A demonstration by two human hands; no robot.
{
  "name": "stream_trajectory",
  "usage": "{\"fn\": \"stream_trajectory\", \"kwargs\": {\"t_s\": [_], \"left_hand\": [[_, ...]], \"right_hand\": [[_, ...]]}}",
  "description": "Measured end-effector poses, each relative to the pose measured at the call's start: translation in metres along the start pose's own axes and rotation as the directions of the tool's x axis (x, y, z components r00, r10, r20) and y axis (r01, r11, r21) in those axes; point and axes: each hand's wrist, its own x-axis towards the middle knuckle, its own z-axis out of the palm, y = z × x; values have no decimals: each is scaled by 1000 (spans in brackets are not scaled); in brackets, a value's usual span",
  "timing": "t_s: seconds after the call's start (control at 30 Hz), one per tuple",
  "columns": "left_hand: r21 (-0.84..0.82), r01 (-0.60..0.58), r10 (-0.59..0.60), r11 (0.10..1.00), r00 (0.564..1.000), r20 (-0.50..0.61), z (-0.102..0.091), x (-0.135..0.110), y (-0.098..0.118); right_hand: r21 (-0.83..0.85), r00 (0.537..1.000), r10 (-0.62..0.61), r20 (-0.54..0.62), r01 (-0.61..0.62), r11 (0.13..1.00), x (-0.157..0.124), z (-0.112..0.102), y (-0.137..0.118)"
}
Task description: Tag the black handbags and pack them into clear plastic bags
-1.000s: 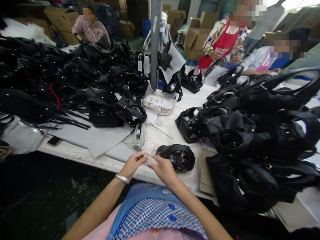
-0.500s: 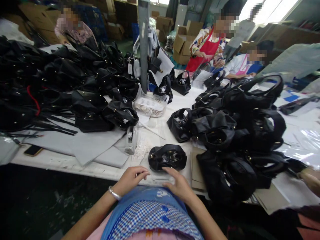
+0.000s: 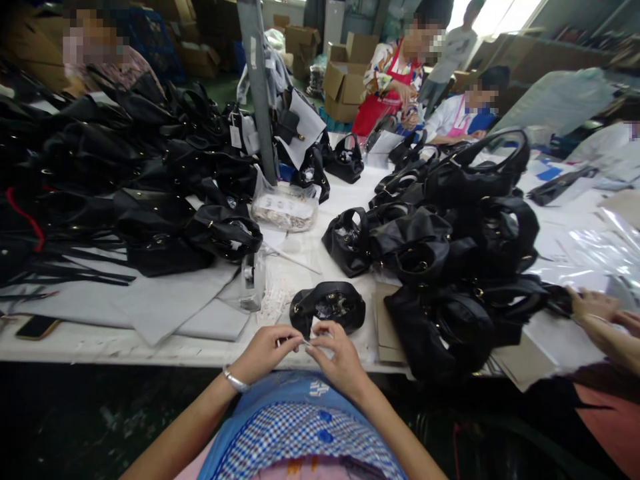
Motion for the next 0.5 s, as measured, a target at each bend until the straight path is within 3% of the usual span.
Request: {"fn": "stream_trajectory", "kwargs": {"t_s": [0.1,0.2,0.3,0.4,0.5], "left_hand": [[-74,51,-54,996,998,-37,-2,1,-7],[-145,91,-98,985,994,-42,-2,3,-20],[-223,115,-126,968,991,-35,2,9,-40],[-260,132,-173,956,974,-144,9,21,-66],[-205,152,-211,967,929,-305,19,38,-91]], "right_hand": [[8,998,-1,-63,2,1000,4,-6,-6],[152,991,124,-44,-116,982,10,-5,-13],[128,966,239,-101,-225,966,19,-1,-17],[0,965,169,-199,-173,985,30,3,-19],[-98,975,35,-218,-58,993,41,3,-21]]}}
